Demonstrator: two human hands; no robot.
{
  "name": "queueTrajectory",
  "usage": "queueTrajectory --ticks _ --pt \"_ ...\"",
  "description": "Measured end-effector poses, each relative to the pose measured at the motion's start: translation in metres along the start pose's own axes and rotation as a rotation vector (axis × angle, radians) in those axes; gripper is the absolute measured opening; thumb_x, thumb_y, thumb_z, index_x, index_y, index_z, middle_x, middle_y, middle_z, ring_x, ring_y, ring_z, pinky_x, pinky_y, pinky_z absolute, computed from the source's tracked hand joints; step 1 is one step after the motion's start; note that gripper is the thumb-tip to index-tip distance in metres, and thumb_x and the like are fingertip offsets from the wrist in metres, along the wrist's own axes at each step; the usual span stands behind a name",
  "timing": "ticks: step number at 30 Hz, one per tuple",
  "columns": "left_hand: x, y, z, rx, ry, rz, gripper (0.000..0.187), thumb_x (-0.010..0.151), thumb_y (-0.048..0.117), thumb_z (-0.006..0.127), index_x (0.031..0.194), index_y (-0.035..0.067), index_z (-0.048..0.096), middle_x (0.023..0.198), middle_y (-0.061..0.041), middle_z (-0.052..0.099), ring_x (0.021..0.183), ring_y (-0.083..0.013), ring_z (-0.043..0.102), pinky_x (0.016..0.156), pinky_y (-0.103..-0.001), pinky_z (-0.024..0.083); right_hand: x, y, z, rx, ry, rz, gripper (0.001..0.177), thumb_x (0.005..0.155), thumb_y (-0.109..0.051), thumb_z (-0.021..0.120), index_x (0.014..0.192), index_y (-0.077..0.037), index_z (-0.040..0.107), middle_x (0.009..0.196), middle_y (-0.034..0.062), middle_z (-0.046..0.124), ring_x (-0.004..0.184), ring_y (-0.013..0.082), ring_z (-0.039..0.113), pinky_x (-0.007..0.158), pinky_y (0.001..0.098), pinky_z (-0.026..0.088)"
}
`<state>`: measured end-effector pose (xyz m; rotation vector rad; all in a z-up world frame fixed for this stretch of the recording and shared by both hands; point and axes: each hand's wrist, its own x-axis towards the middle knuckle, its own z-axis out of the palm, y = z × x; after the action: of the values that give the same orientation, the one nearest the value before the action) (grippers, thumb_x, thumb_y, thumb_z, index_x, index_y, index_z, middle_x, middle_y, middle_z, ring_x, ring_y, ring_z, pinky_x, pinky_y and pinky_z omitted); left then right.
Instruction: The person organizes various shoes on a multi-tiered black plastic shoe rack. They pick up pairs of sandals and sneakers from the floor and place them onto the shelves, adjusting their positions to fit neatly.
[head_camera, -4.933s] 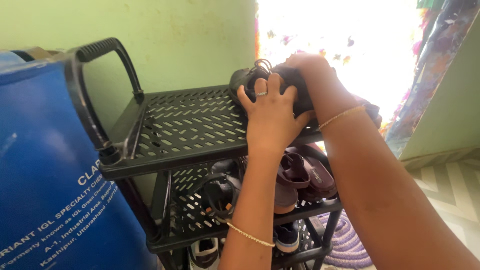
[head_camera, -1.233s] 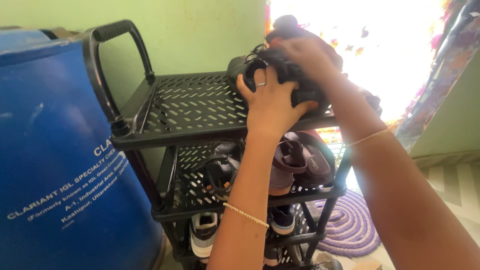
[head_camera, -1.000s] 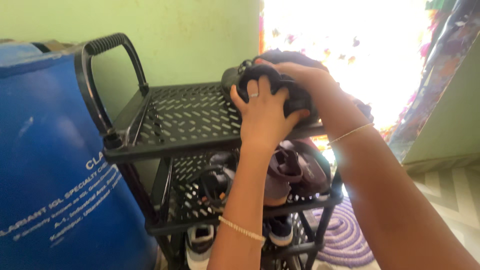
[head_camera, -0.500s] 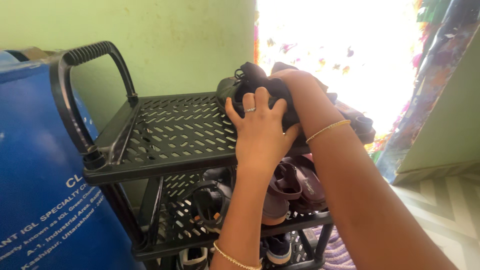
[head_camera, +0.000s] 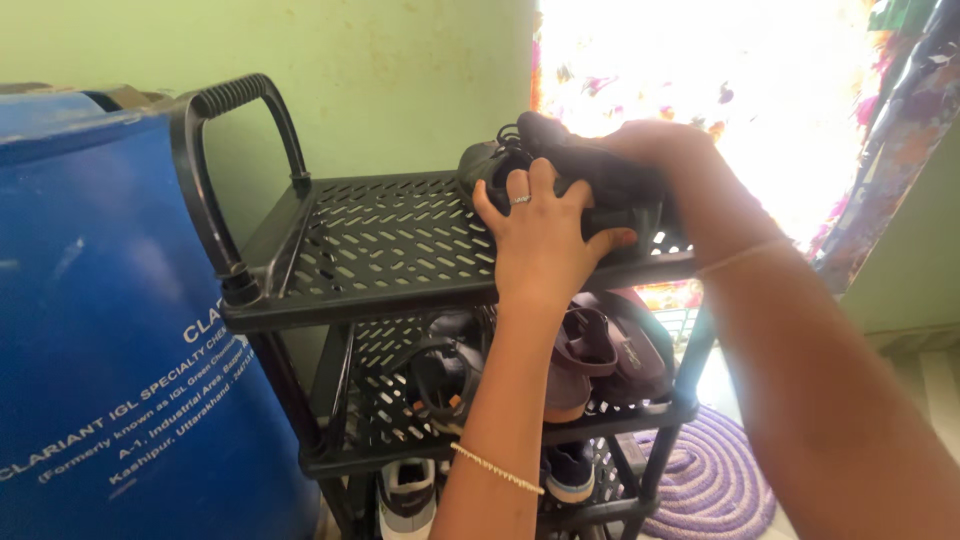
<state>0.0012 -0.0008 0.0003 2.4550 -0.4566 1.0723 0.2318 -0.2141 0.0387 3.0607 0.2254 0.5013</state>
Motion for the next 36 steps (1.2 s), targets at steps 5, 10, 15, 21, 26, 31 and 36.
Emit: queueTrajectory --ticks 5,10,15,21,26,31,36 --pt "0.001 -0.002 0.003 -0.026 0.033 0.005 0.057 0.066 0.063 0.078 0.103 0.020 0.074 0.122 -0.009 0.052 0.127 -0.0295 0.043 0.113 -0.072 0.014 -0.006 0.062 0.027 0.057 0.119 -0.141 0.042 0.099 -0.031 0.054 0.131 -0.007 0.064 0.115 0.0169 0.072 0.107 0.0291 0.070 0.088 0.0382 0.054" --pt "0.000 0.001 0.003 -0.009 -0.021 -0.032 0.057 0.068 0.065 0.078 0.105 0.022 0.074 0.122 -0.005 0.053 0.128 -0.0260 0.043 0.116 -0.071 0.013 -0.012 0.068 0.055 -0.071 0.235 -0.061 0.039 0.101 -0.027 0.063 0.130 -0.002 0.062 0.113 0.0189 0.071 0.104 0.0306 0.071 0.085 0.0376 0.056" --pt "-0.002 -0.001 0.001 -0.003 0.052 0.003 0.061 0.062 0.066 0.080 0.103 0.021 0.074 0.123 -0.007 0.052 0.126 -0.0275 0.042 0.112 -0.071 0.015 -0.013 0.057 0.049 -0.140 0.593 -0.139 0.040 0.103 -0.030 0.066 0.130 -0.001 0.062 0.113 0.0181 0.069 0.104 0.0311 0.071 0.084 0.0384 0.057" --pt "0.001 -0.007 0.005 -0.030 -0.009 -0.007 0.051 0.065 0.062 0.081 0.099 0.024 0.074 0.127 -0.001 0.053 0.131 -0.0246 0.042 0.114 -0.074 0.016 -0.047 0.055 0.021 0.126 0.717 0.340 0.048 0.099 -0.047 0.070 0.122 -0.004 0.068 0.112 0.0178 0.069 0.103 0.0338 0.068 0.085 0.0409 0.055" --pt "0.001 -0.011 0.007 -0.059 0.001 0.012 0.049 0.067 0.058 0.082 0.102 0.025 0.074 0.123 0.000 0.053 0.129 -0.0242 0.043 0.110 -0.079 0.019 -0.079 0.064 0.010 0.324 0.939 0.416 0.048 0.098 -0.048 0.066 0.124 -0.008 0.069 0.119 0.0142 0.069 0.109 0.0305 0.065 0.092 0.0393 0.051" --pt "-0.001 -0.009 -0.004 -0.087 0.038 0.036 0.048 0.069 0.054 0.083 0.107 0.026 0.073 0.122 -0.002 0.052 0.127 -0.0251 0.044 0.111 -0.079 0.020 -0.093 0.072 -0.002 0.547 1.172 0.230 0.049 0.096 -0.050 0.062 0.127 -0.013 0.070 0.125 0.0106 0.068 0.116 0.0271 0.063 0.098 0.0377 0.047" --pt "-0.001 -0.015 0.016 -0.079 -0.010 0.021 0.045 0.071 0.050 0.083 0.107 0.024 0.072 0.122 -0.003 0.051 0.128 -0.0268 0.045 0.111 -0.079 0.021 -0.051 0.041 -0.012 0.676 1.190 -0.241 0.051 0.094 -0.052 0.058 0.129 -0.017 0.071 0.132 0.0069 0.068 0.122 0.0238 0.061 0.105 0.0361 0.042"
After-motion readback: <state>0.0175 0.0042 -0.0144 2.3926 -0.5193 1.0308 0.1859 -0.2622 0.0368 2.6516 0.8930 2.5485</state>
